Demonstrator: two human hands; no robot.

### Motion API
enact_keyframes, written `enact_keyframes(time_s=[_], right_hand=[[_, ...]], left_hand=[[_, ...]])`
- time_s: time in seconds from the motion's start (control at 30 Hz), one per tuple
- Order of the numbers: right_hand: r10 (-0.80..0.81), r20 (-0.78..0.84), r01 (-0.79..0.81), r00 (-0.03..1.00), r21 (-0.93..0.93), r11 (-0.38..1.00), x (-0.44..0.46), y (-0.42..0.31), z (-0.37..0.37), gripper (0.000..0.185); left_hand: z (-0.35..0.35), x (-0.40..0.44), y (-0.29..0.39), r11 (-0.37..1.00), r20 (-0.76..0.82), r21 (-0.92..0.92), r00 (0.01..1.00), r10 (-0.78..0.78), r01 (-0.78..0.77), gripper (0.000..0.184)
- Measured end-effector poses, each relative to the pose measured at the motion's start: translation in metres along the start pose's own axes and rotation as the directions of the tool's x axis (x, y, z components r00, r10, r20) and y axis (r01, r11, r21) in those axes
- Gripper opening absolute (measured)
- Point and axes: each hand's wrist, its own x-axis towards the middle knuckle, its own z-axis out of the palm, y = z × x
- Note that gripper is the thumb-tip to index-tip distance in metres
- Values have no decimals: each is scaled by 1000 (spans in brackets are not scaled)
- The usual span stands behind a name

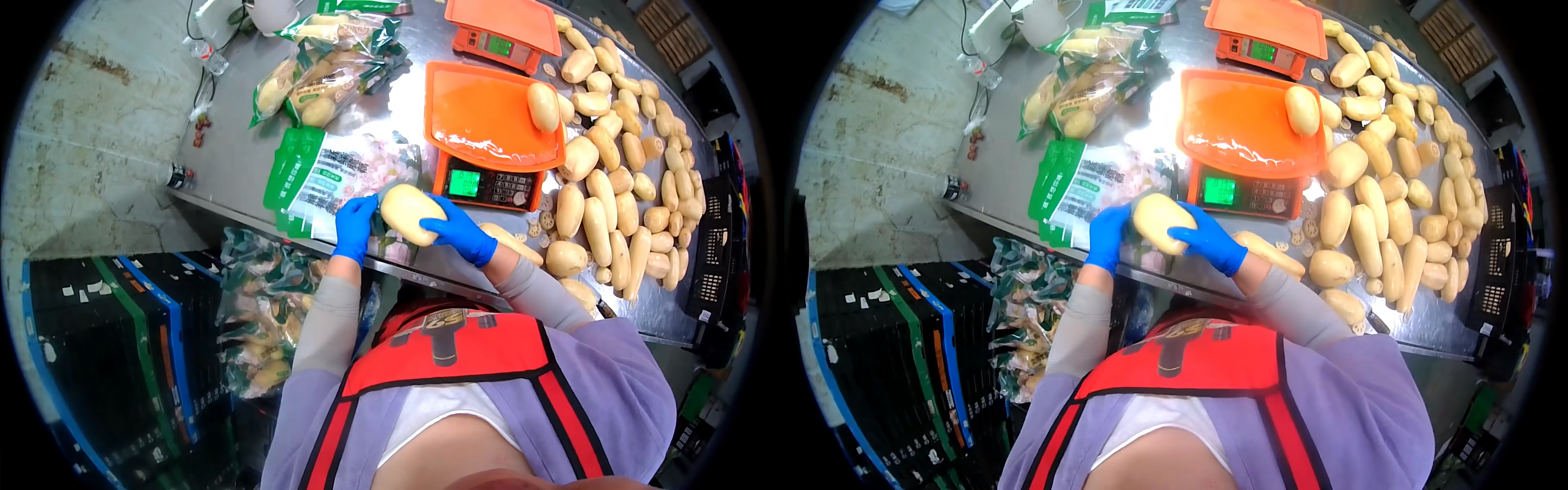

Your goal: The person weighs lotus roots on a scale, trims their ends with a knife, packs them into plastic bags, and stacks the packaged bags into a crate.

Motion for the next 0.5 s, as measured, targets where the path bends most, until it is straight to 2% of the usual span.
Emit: enact_keyframes(time_s=[0.03, 0.07, 0.1, 0.13, 0.17, 0.2, 0.27, 0.3, 0.33, 0.4, 0.43, 0.47, 0.5], right_hand=[[-71, 1, 70, 997, -128, 989, 6, 10, -6, 73], [-74, -3, 73, 997, -127, 989, 7, 9, -5, 73], [-133, -44, 122, 990, -193, 974, 8, 9, -3, 74], [-191, -83, 164, 978, -260, 952, 7, 9, 0, 75], [-193, -88, 164, 977, -261, 951, 6, 9, 2, 75], [-258, -53, 222, 965, -363, 905, 5, 8, 6, 77], [-376, 38, 334, 926, -544, 769, 6, 6, 10, 80], [-403, 163, 394, 901, -696, 600, 6, 0, 10, 83], [-243, 182, 289, 953, -790, 541, 5, -8, 7, 82], [-225, 146, 247, 963, -810, 532, 4, -27, 11, 77], [-300, 55, 261, 952, -657, 707, 11, -18, 6, 73], [-356, -41, 298, 934, -464, 834, 21, -3, 2, 68], [-212, -99, 201, 972, -112, 973, 23, -10, 10, 62]], left_hand=[[0, -1, -1, 979, -10, 145, 989, 147, -144, 13], [0, -3, 0, 916, 3, 287, 957, 290, -279, 11], [0, -4, 2, 853, 55, 400, 938, 343, -336, 8], [2, -4, 4, 853, 62, 398, 937, 343, -338, 8], [8, -12, 18, 693, 142, 488, 832, 536, -530, 8], [13, -19, 30, 484, 239, 550, 684, 689, -680, 8], [13, -22, 42, 473, 270, 575, 700, 661, -668, 9], [11, -20, 44, 409, 325, 566, 650, 687, -716, 10], [12, -18, 46, 347, 387, 540, 592, 707, -767, 10], [11, -19, 46, 372, 402, 531, 613, 681, -761, 8], [9, -15, 43, 334, 453, 504, 573, 683, -797, 8], [6, -10, 37, 369, 453, 466, 575, 681, -804, 8], [8, -12, 39, 396, 434, 464, 593, 678, -793, 7]])
